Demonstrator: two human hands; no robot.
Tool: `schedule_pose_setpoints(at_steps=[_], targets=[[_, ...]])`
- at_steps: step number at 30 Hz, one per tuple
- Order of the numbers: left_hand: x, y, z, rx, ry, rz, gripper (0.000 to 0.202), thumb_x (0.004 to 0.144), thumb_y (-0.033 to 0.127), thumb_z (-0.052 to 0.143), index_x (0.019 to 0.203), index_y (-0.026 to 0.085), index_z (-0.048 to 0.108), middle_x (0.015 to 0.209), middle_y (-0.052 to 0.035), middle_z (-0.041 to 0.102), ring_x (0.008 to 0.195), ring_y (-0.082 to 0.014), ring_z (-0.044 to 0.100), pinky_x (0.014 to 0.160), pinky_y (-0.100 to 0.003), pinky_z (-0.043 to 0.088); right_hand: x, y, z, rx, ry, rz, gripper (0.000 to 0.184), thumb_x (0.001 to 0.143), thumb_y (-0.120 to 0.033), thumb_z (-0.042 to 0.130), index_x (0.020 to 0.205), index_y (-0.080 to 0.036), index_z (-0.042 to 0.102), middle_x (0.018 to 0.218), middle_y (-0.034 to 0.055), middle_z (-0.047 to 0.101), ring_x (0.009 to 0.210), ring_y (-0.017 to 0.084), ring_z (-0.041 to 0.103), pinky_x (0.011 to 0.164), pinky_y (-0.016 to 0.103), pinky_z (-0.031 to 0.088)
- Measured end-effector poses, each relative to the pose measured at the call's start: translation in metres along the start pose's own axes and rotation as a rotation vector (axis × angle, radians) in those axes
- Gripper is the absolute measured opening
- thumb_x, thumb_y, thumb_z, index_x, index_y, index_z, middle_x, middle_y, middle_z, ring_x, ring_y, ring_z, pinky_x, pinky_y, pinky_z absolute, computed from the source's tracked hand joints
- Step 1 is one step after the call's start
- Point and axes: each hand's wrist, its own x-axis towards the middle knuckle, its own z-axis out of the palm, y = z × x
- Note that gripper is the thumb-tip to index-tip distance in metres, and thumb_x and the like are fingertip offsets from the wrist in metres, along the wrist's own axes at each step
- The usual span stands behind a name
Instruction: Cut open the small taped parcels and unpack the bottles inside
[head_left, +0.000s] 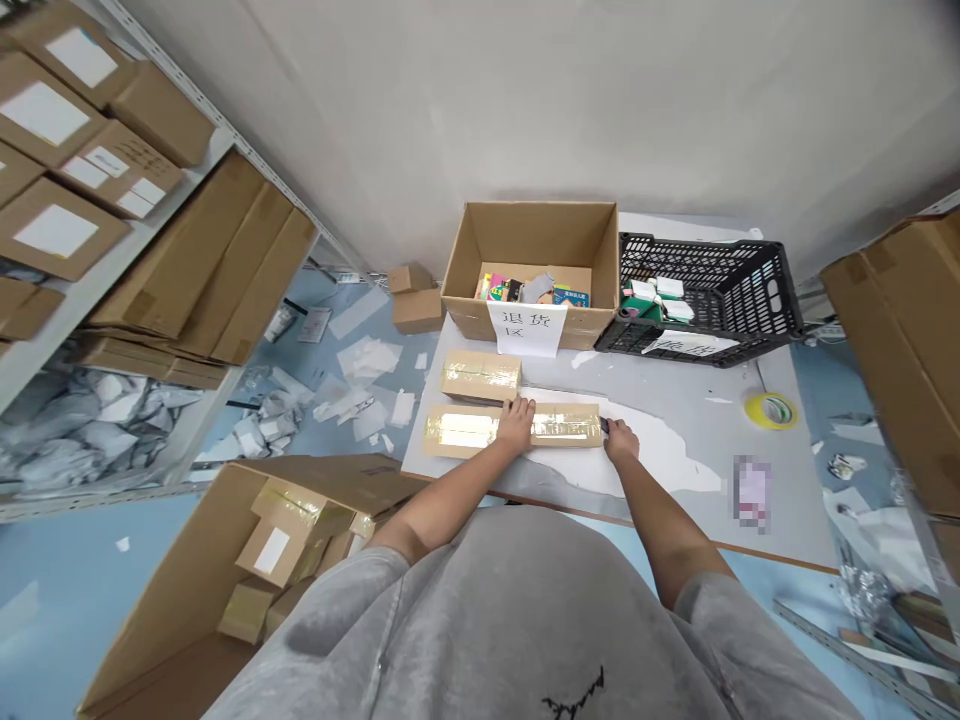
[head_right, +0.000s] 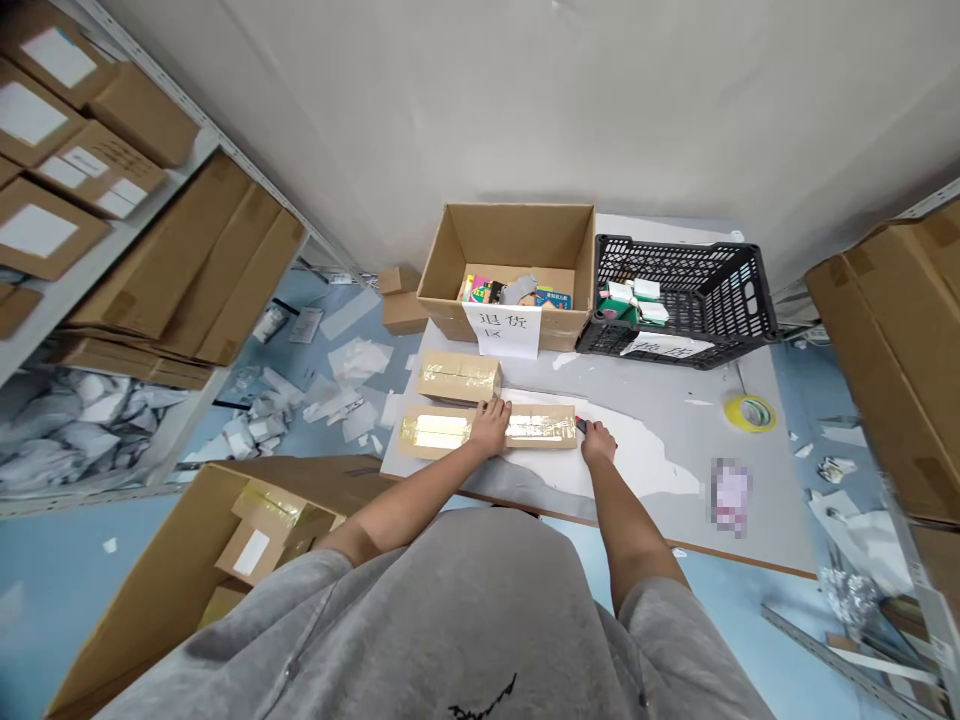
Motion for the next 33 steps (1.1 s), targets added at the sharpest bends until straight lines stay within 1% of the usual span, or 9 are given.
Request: schedule_pose_setpoints(at_steps=[5,11,17,19,21,25,28,31,33], targets=[[0.006,-0.007,-0.002,-0.019,0.005,0.067,0.113,0.076,0.042,0.077,0.166,0.008,0.018,0.161,-0.0228,0.04,0.154,-0.0363,0.027,0.127,-0.052,0.011,0.005,-0.01,0.001,0.002,-0.009,0.115,0.036,0.101,-0.017,0.041,0.132,-0.018,0.059,0.131,0.0197,0.055,0.124,0.031,0.056,0.096,0.041,0.046],[-0.002,-0.006,0.003,0.016,0.027,0.063,0.102,0.083,0.042,0.074,0.166,0.014,0.023,0.171,-0.0203,0.024,0.159,-0.0355,0.017,0.127,-0.053,0.015,-0.008,-0.011,-0.01,0.123,-0.027,0.221,0.033,0.097,-0.02,0.049,0.129,-0.015,0.056,0.132,0.0203,0.054,0.113,0.03,0.064,0.09,0.04,0.049],[-0.018,0.001,0.008,-0.031,0.067,0.033,0.085,0.093,0.044,0.066,0.164,0.014,0.029,0.163,-0.0224,0.039,0.148,-0.0358,0.037,0.12,-0.048,0.031,-0.038,0.005,-0.041,0.381,0.133,0.31,0.036,0.095,-0.03,0.054,0.129,-0.02,0.051,0.107,0.0123,0.071,0.097,0.028,0.07,0.08,0.036,0.05],[-0.021,0.002,0.007,-0.059,0.087,0.022,0.085,0.096,0.049,0.062,0.164,0.011,0.028,0.161,-0.0231,0.041,0.143,-0.0346,0.042,0.117,-0.046,0.034,-0.049,0.0,-0.054,0.488,0.185,0.215,0.037,0.093,-0.039,0.059,0.126,-0.024,0.054,0.102,0.008,0.074,0.091,0.026,0.071,0.076,0.034,0.051],[-0.023,0.001,0.005,-0.078,0.1,0.019,0.084,0.097,0.049,0.061,0.164,0.011,0.028,0.159,-0.0223,0.044,0.139,-0.0334,0.045,0.116,-0.044,0.035,-0.059,-0.013,-0.066,0.617,0.192,0.028,0.043,0.09,-0.046,0.063,0.127,-0.026,0.056,0.103,0.0049,0.075,0.087,0.025,0.072,0.076,0.033,0.053],[-0.024,-0.003,-0.002,-0.1,0.118,-0.007,0.083,0.094,0.048,0.066,0.161,0.01,0.034,0.149,-0.0201,0.055,0.137,-0.0327,0.045,0.115,-0.043,0.032,-0.072,-0.051,-0.085,0.683,0.177,-0.307,0.053,0.092,-0.046,0.06,0.141,-0.027,0.056,0.125,0.0066,0.074,0.11,0.028,0.07,0.093,0.038,0.054],[-0.024,-0.006,-0.007,-0.109,0.105,-0.017,0.078,0.092,0.051,0.07,0.153,0.01,0.045,0.14,-0.0192,0.061,0.135,-0.0332,0.044,0.113,-0.044,0.032,-0.078,-0.074,-0.092,0.57,0.129,-0.371,0.054,0.096,-0.039,0.057,0.149,-0.031,0.051,0.134,0.0053,0.071,0.118,0.029,0.068,0.098,0.039,0.053],[-0.025,-0.006,-0.01,-0.115,0.106,0.007,0.069,0.092,0.05,0.069,0.146,0.011,0.053,0.136,-0.0189,0.063,0.134,-0.0327,0.043,0.111,-0.044,0.032,-0.081,-0.086,-0.093,0.499,0.104,-0.362,0.051,0.099,-0.039,0.054,0.15,-0.032,0.048,0.124,0.0046,0.075,0.107,0.028,0.072,0.09,0.038,0.055],[-0.026,-0.005,-0.009,-0.112,0.126,0.012,0.065,0.093,0.049,0.068,0.144,0.01,0.056,0.136,-0.0198,0.062,0.133,-0.0331,0.044,0.11,-0.044,0.033,-0.08,-0.089,-0.093,0.482,0.11,-0.389,0.045,0.103,-0.039,0.048,0.146,-0.029,0.051,0.122,0.0058,0.075,0.106,0.027,0.072,0.09,0.037,0.055]])
